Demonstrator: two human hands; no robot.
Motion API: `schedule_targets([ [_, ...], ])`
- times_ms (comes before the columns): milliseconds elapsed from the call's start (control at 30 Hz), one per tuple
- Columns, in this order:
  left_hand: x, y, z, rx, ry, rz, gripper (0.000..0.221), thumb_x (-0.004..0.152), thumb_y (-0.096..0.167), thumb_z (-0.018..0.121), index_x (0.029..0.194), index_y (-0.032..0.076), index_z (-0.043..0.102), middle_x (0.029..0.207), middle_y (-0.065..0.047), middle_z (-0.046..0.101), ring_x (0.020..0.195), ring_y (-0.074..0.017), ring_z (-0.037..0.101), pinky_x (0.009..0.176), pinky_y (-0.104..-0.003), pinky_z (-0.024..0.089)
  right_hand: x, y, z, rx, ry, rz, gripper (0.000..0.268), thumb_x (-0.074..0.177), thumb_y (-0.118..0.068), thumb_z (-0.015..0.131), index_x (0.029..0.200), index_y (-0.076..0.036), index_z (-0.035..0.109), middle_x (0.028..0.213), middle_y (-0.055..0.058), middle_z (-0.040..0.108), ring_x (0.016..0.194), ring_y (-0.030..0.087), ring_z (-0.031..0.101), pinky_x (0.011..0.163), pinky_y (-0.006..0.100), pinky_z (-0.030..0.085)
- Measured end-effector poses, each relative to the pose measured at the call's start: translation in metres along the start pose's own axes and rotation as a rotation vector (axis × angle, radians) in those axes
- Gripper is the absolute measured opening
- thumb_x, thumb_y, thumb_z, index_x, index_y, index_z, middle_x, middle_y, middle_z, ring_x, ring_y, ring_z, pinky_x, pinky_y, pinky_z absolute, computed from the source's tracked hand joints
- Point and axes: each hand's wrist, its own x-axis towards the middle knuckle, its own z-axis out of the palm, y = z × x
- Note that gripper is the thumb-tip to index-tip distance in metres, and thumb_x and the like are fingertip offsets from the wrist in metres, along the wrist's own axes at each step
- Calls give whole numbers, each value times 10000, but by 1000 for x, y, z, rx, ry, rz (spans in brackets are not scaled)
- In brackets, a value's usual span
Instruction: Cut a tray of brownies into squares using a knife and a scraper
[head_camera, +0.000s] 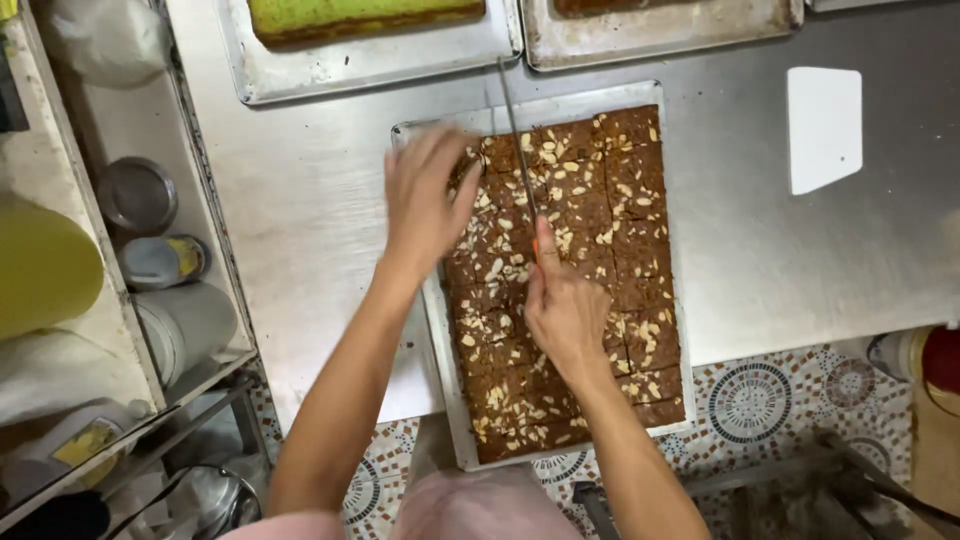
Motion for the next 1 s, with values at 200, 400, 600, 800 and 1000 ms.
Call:
schedule_targets([
  [200, 45, -31, 48, -3, -167, 39, 289, 755, 307, 835, 996, 179, 737, 909, 5, 640, 918, -263, 600, 784, -445, 437, 3, -7, -10, 27, -76, 37, 591, 1006, -162, 483, 1589, -188, 391, 543, 62, 629, 403, 191, 556, 420, 289, 408],
  [400, 46, -40, 55, -7, -180, 22, 292, 734, 344, 824, 965, 190, 732, 896, 21, 610, 915, -242, 568, 769, -435, 430, -27, -7, -29, 24, -157, 70, 571, 1010, -153, 473, 1574, -134, 388, 490, -13, 526, 367, 141, 447, 366, 258, 317],
  [600, 49, -24, 43, -31, -258, -18, 278, 866, 334, 742, 1043, 120, 733, 966, 3, 699, 930, -210, 569, 845, -428, 439, -4, -8, -12, -27, -103, 12, 571, 1055, -172, 410, 1608, -146, 271, 489, -53, 415, 368, 95, 285, 345, 275, 277],
  [800, 48, -26, 42, -63, -280, -38, 282, 862, 347, 750, 1037, 127, 727, 1010, -10, 681, 1020, -231, 554, 911, -443, 414, -42, -12, -44, 2, -105, -64, 543, 1101, -188, 390, 1612, -140, 213, 484, -80, 390, 361, 70, 285, 339, 241, 234],
  [1000, 52, -22, 39, -42, -322, -106, 246, 836, 335, 771, 996, 152, 734, 946, 14, 679, 961, -218, 559, 863, -422, 427, -43, -15, -38, -15, -80, -62, 535, 1095, -144, 408, 1607, -130, 250, 510, -68, 377, 374, 69, 273, 341, 229, 220],
])
